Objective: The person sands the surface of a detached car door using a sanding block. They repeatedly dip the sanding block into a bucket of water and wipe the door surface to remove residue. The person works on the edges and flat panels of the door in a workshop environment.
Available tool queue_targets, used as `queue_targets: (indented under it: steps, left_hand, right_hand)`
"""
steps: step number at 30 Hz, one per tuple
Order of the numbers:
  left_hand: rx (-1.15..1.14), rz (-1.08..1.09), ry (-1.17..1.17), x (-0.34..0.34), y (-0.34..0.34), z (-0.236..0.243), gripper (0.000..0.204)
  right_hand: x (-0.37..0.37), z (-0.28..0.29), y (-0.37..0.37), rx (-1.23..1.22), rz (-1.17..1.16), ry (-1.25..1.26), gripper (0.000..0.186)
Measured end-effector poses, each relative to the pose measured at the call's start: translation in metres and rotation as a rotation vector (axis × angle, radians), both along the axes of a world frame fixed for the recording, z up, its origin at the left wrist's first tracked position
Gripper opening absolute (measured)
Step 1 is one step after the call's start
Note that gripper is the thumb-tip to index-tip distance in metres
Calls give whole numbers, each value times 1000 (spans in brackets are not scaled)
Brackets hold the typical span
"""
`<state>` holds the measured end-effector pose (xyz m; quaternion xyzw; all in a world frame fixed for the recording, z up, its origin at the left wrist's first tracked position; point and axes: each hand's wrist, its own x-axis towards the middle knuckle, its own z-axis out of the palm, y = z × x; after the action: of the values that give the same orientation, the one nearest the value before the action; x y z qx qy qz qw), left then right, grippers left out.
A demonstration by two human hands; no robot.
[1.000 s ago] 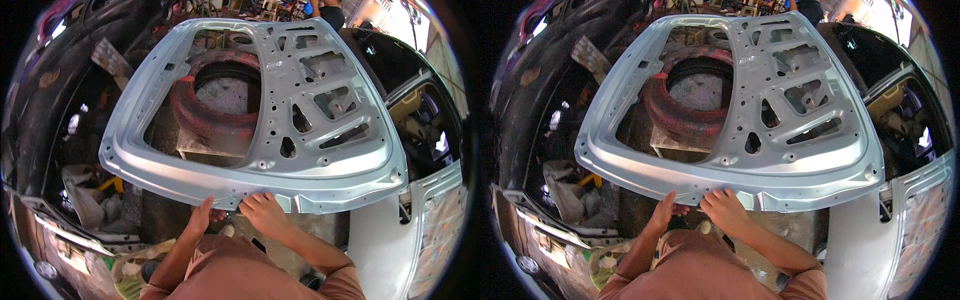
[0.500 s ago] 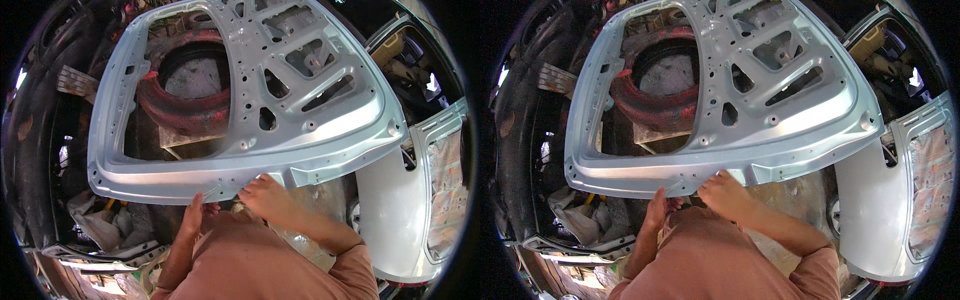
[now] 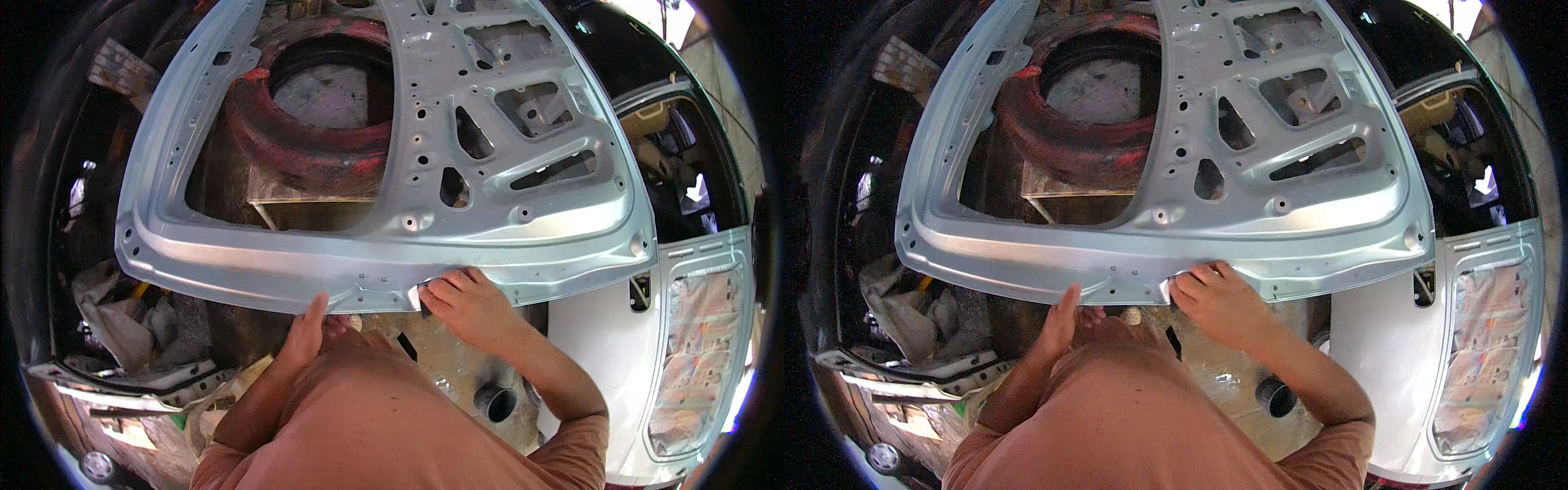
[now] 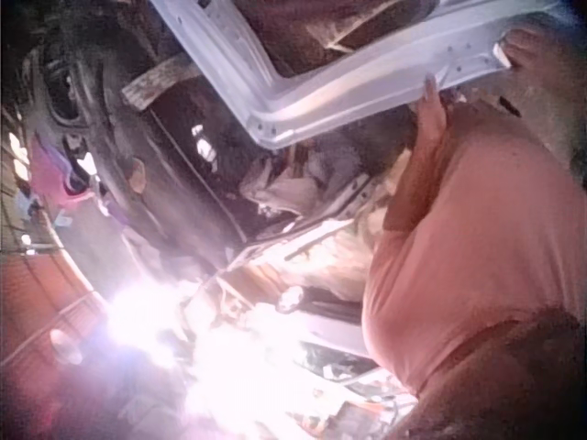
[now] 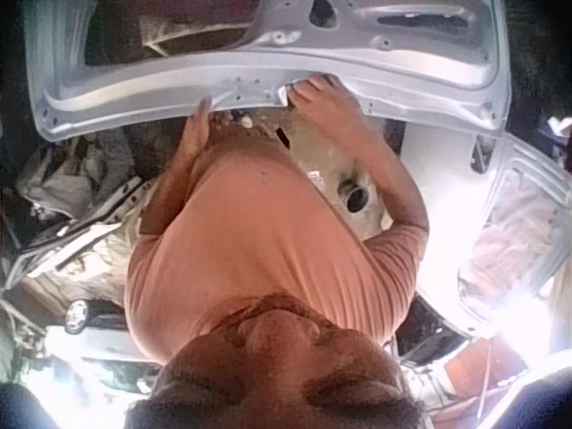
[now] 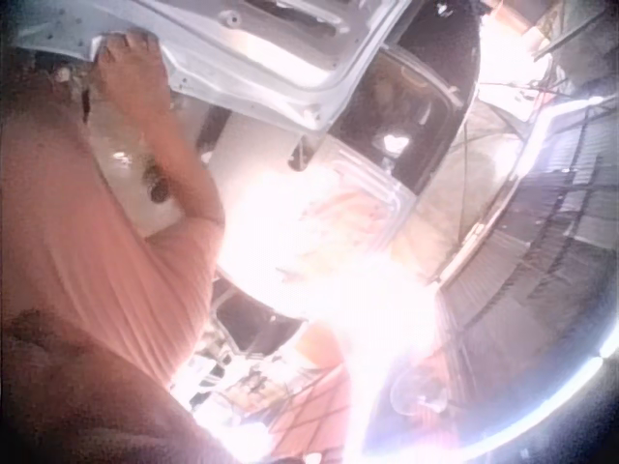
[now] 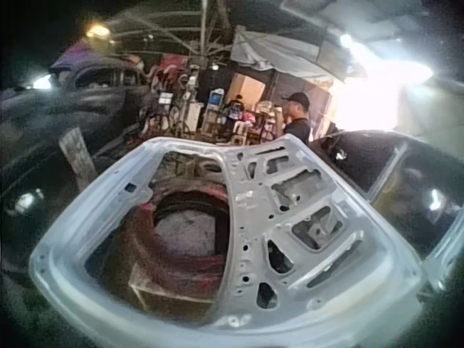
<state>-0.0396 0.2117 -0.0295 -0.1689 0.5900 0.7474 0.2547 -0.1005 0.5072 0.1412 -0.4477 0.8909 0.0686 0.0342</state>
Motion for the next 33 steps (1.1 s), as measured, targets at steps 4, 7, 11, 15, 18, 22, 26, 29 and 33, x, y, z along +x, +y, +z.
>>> queue_targets:
  steps: [4, 7, 11, 15, 18, 22, 26, 29, 33]
  left_hand:
    - [-48, 53, 58, -1, 5, 10, 67]
    - [-27, 64, 132, 0, 6, 8, 66]
    - [65, 187, 130, 1, 14, 22, 56]
    - [128, 274, 47, 3, 25, 13, 55]
    - [139, 311, 51, 5, 30, 11, 55]
    - [73, 311, 141, 3, 25, 13, 55]
    - [98, 324, 121, 4, 30, 11, 56]
    - [57, 303, 128, 3, 26, 11, 59]
    - [77, 317, 99, 5, 26, 7, 61]
  right_hand:
    - [-16, 20, 4, 145, 125, 29, 41]
    - [-26, 23, 7, 220, 251, 38, 37]
    - [-41, 40, -7, 312, 241, -78, 37]
    - [-50, 33, -22, 402, 196, -261, 41]
    - [-46, 26, -42, 518, 196, -312, 41]
    - [-53, 54, -45, 580, 153, -326, 41]
    - [-48, 37, -49, 562, 160, -315, 37]
    - [-43, 24, -58, 537, 161, -311, 29]
    - [-45, 38, -48, 454, 142, -302, 20]
